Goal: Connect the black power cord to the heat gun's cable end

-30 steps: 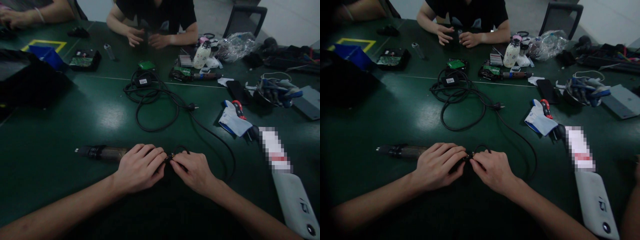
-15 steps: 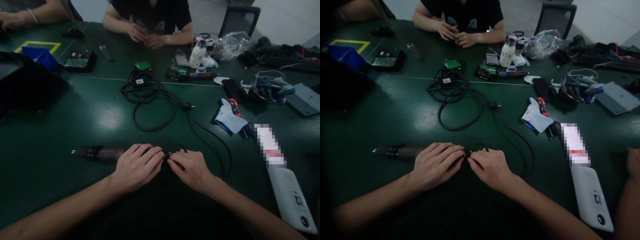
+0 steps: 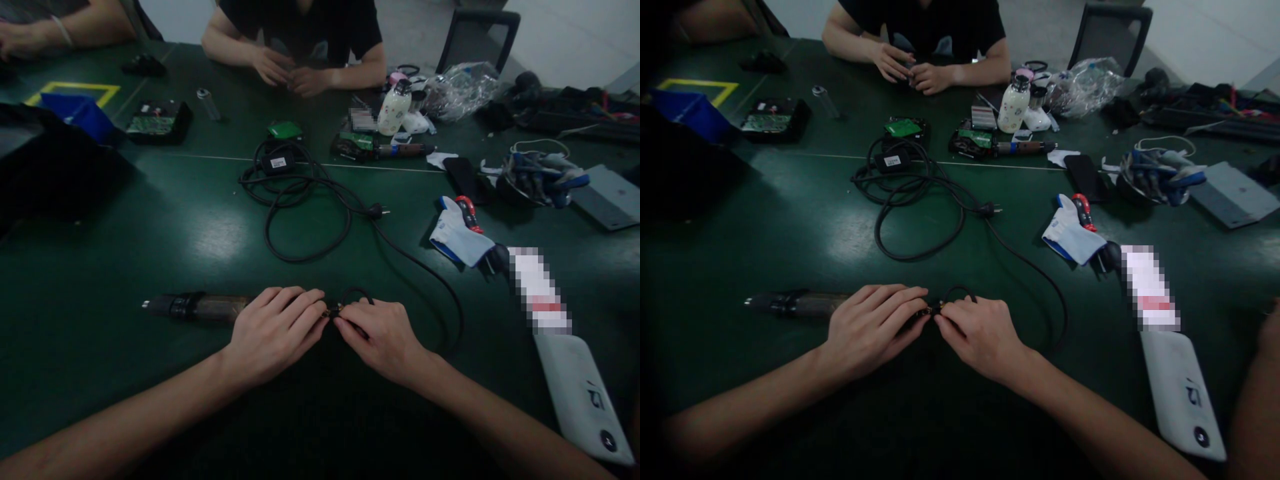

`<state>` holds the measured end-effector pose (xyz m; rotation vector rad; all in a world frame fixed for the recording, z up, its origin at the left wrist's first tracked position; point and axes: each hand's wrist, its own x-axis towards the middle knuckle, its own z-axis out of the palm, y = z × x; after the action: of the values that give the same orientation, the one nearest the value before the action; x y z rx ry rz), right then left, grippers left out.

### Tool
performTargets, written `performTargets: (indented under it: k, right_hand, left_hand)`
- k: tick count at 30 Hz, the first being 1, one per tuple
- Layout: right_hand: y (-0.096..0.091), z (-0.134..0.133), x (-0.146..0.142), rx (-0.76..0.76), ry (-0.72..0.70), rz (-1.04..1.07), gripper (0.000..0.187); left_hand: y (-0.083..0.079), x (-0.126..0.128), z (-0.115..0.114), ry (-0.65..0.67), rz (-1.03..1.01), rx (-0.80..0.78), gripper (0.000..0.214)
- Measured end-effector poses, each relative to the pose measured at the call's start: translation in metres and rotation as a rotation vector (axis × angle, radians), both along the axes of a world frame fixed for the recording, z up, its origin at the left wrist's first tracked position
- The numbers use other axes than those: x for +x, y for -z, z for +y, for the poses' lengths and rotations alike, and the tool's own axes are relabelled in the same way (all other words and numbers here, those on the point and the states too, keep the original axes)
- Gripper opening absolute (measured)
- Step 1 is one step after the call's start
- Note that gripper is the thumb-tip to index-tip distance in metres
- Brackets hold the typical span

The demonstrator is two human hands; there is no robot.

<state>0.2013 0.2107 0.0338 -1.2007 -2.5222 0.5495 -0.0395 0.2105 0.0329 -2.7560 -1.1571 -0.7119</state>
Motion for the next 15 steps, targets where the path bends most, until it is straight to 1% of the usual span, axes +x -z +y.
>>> performTargets:
  k: [5,11,15]
  right_hand:
    - [0.0000,-0.0002,-0.0002,0.006,0.007,-0.001,0.031]
    - [0.0005,0.0002,0.0001,0.014,0.008,0.010,0.030]
    - [0.0006,0.0001,0.0002,0.007,0.004,0.000,0.031]
  left_hand:
    - [0.0000,0.0007,-0.0005,0.017,-0.005,-0.023,0.024]
    - [0.0006,0.0006,0.0004,-0.009,0.009,-0.001,0.018]
    - [-0.0005,0.0013,-0.0001,0.008,-0.002,-0.022,0.025]
